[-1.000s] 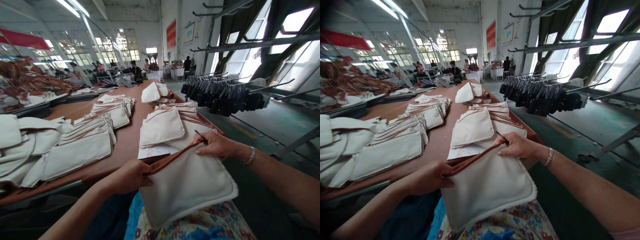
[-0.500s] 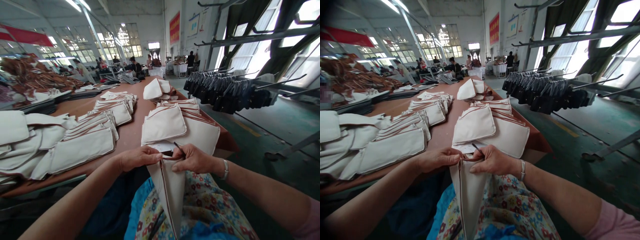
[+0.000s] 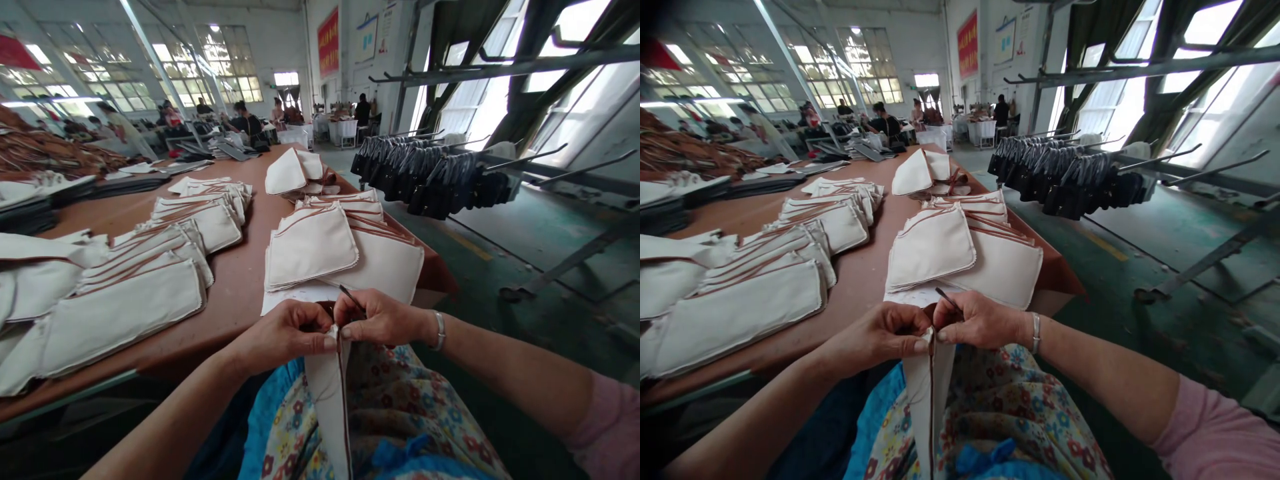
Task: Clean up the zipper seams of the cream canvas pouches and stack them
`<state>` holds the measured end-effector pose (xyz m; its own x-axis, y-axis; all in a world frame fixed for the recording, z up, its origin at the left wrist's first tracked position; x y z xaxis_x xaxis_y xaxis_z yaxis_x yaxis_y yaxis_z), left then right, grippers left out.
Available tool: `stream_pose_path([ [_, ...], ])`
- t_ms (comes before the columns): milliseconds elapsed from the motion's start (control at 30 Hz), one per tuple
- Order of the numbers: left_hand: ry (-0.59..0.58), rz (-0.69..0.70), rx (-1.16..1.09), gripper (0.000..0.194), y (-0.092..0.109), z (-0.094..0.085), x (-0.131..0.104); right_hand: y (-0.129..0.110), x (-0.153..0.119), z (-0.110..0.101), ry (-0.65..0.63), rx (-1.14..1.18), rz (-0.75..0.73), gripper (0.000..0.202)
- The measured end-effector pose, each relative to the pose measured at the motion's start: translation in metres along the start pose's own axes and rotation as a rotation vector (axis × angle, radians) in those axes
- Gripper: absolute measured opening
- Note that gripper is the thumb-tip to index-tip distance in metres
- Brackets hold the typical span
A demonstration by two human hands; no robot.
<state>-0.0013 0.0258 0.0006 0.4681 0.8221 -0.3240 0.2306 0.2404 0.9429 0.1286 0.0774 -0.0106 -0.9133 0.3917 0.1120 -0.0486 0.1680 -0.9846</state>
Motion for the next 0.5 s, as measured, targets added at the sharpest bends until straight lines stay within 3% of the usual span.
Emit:
stream_pose_path([
  [167, 0.083, -0.045, 0.002, 0.031, -0.007, -0.006, 0.002, -0.008, -0.004, 0.003, 0.106, -0.347, -0.154, 0.006],
  [333, 0.064, -0.059, -0.133, 0.02, -0.009, 0.001, 0.004, -0.011, -0.004, 0.006, 0.168, -0.817, -0.305, 0.012],
  [400, 0.071, -0.067, -0.155, 0.016, -0.008, 0.003, 0.005, -0.01, -0.004, 0.003, 0.194, -0.867, -0.31, 0.014],
  [500, 0.111, -0.054, -0.167, 0.013, -0.005, 0.003, 0.004, -0.013, -0.008, -0.007, 0.278, -0.736, -0.301, 0.015],
])
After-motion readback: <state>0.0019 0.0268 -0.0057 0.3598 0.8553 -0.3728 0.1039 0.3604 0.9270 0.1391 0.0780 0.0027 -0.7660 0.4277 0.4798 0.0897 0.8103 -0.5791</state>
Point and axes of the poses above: each hand's wrist, its own x-axis towards the middle knuckle, its own z-axis out of the palm, y = z × x, the point moved 6 cm from there along x, towards the middle knuckle, and after that the axes turned 2 degrees about -z, right-handed, at the moved point
